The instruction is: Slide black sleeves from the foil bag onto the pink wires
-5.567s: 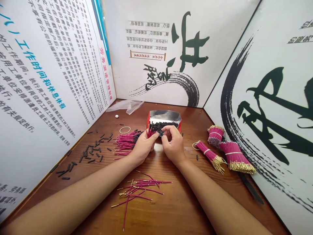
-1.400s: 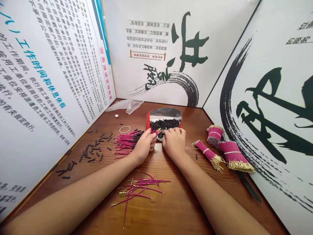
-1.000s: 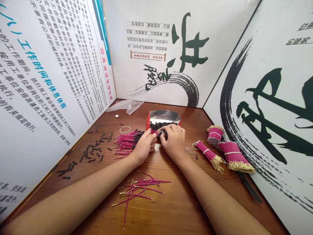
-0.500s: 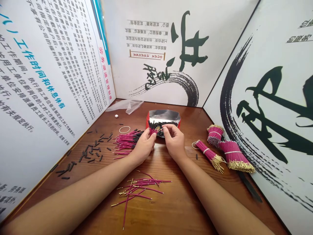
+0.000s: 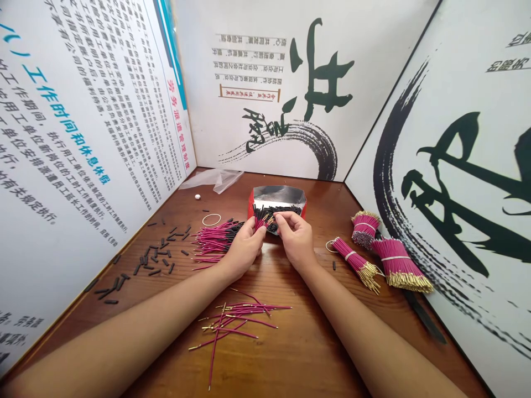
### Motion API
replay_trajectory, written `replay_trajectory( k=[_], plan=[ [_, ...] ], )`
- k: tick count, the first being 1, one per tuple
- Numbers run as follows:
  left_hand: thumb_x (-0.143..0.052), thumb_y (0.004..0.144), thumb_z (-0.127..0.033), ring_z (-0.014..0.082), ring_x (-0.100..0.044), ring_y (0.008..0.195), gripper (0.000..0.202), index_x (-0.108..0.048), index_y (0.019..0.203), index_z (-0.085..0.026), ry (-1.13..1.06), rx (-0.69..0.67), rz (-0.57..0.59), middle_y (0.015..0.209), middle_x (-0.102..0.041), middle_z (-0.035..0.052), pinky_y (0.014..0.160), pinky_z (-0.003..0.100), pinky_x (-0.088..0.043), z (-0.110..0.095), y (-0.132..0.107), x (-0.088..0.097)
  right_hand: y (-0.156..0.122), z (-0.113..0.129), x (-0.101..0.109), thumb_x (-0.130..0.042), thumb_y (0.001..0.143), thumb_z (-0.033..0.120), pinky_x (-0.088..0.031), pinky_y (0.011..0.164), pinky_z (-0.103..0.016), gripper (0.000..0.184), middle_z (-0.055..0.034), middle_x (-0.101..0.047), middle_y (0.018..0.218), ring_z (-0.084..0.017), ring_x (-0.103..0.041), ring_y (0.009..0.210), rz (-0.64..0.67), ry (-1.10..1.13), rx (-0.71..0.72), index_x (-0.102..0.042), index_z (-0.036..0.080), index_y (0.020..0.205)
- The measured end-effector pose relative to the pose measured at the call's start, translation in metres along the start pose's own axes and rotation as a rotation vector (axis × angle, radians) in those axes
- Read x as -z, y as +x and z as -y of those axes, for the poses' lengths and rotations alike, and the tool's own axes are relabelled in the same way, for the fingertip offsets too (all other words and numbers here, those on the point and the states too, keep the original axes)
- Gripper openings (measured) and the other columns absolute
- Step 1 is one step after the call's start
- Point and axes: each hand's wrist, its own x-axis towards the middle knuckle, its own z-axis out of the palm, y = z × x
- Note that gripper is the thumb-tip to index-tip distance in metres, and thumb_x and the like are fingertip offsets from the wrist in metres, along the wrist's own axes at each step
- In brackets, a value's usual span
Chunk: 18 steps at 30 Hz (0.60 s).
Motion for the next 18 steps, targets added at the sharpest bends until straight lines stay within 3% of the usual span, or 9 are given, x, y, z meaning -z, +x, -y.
replay_trajectory(
  k=[8,14,18],
  plan=[
    [-0.060,0.084,-0.018,0.0117,-0.053,0.074,0.004,-0.058,0.087,-0.017,0.020,-0.099,0.036,0.079,-0.060,0.0007,0.069,0.021,-0.044,0.0027,0.0028,0.0013,-0.0043,0.0045,-0.0007,-0.067,0.079,0.050,-0.040,0.045,-0.024,0.031,0.0015,-0.058,0.059,-0.010,-0.045,0.047,0.096,-0.048,0.001,-0.063,0.019,0.077],
    [-0.057,0.086,-0.018,0.0105,-0.050,0.072,0.003,-0.058,0.088,-0.015,-0.002,-0.104,0.029,0.081,-0.059,0.0006,0.069,0.021,-0.044,0.0046,0.0047,0.0019,-0.0080,0.0014,-0.0036,-0.069,0.078,0.046,-0.044,0.047,-0.023,0.033,0.0006,-0.062,0.079,-0.009,-0.051,0.053,0.058,-0.039,0.039,-0.059,0.022,0.099],
    [-0.063,0.083,-0.022,0.0114,-0.054,0.072,0.007,-0.059,0.087,-0.017,-0.043,-0.066,0.014,0.075,-0.059,-0.0007,0.067,0.021,-0.045,0.0006,0.0021,0.0009,-0.0087,-0.0034,-0.0029,-0.070,0.080,0.045,-0.048,0.050,-0.024,0.031,-0.0012,-0.063,0.087,-0.010,-0.057,0.058,0.067,-0.064,0.060,-0.059,0.021,0.096]
  ],
)
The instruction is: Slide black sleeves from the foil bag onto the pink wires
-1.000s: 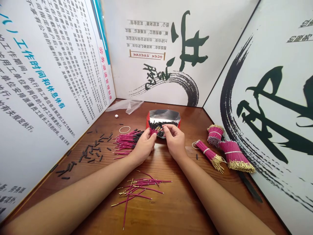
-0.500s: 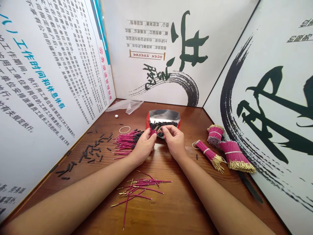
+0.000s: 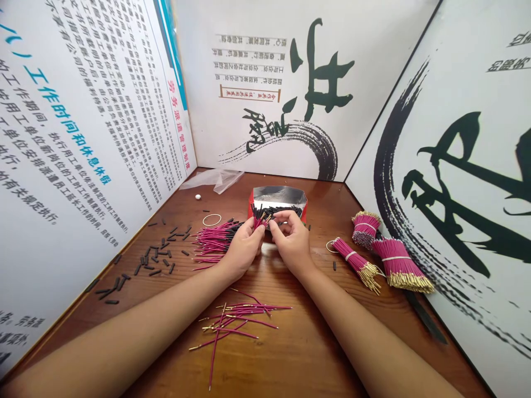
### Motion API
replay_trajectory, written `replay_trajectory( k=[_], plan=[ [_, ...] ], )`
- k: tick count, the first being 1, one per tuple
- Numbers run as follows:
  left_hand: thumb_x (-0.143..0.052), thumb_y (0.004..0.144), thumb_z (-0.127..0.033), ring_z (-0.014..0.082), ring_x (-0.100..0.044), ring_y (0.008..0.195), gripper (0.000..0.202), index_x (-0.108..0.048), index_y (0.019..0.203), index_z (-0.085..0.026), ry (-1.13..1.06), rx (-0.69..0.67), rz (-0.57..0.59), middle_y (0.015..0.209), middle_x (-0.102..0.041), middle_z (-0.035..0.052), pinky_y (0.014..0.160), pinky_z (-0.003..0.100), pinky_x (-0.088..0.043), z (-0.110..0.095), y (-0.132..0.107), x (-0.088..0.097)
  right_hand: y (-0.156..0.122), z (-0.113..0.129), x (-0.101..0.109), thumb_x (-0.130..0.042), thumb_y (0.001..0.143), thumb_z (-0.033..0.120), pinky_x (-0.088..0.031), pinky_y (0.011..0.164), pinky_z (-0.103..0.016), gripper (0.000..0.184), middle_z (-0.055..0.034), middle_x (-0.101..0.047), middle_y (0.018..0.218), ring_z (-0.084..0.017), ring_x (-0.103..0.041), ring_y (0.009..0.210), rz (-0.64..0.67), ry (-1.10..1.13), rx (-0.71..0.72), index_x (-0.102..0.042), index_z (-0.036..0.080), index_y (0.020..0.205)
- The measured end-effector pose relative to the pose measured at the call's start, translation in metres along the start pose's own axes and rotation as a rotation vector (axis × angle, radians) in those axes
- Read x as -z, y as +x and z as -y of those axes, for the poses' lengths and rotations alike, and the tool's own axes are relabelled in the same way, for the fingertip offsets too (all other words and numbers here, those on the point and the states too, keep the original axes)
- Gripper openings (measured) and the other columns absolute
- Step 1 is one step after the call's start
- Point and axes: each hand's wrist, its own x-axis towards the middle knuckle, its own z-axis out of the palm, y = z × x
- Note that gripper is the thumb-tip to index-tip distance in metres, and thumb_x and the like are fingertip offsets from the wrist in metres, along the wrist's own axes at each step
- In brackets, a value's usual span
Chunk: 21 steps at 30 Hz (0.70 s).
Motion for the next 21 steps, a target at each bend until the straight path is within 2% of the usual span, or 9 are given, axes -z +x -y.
replay_trajectory(
  k=[10,17,21],
  plan=[
    [-0.064,0.084,-0.024,0.0152,-0.061,0.081,0.011,-0.062,0.093,-0.018,-0.041,0.009,0.015,0.067,-0.059,-0.0007,0.078,0.026,-0.049,-0.0012,-0.0014,-0.0005,0.0002,-0.0045,0.0017,-0.069,0.082,0.046,-0.047,0.050,-0.025,0.033,-0.0040,-0.069,0.085,-0.012,-0.058,0.058,-0.002,-0.122,0.043,-0.064,0.019,0.100],
    [-0.063,0.085,-0.028,0.0181,-0.062,0.095,0.013,-0.061,0.093,-0.018,-0.009,-0.057,0.025,0.079,-0.065,0.0029,0.091,0.032,-0.048,0.0044,0.0018,0.0017,-0.0010,-0.0023,0.0022,-0.069,0.083,0.043,-0.043,0.049,-0.024,0.027,-0.0014,-0.068,0.078,-0.011,-0.055,0.055,0.014,-0.193,0.103,-0.064,0.020,0.096],
    [-0.063,0.086,-0.030,0.0178,-0.061,0.094,0.014,-0.059,0.094,-0.019,0.009,-0.073,0.021,0.084,-0.065,0.0030,0.089,0.032,-0.049,0.0063,0.0030,0.0026,-0.0013,-0.0057,0.0027,-0.067,0.085,0.042,-0.044,0.051,-0.025,0.025,-0.0007,-0.068,0.078,-0.011,-0.055,0.055,0.021,-0.238,0.132,-0.065,0.021,0.098]
  ],
)
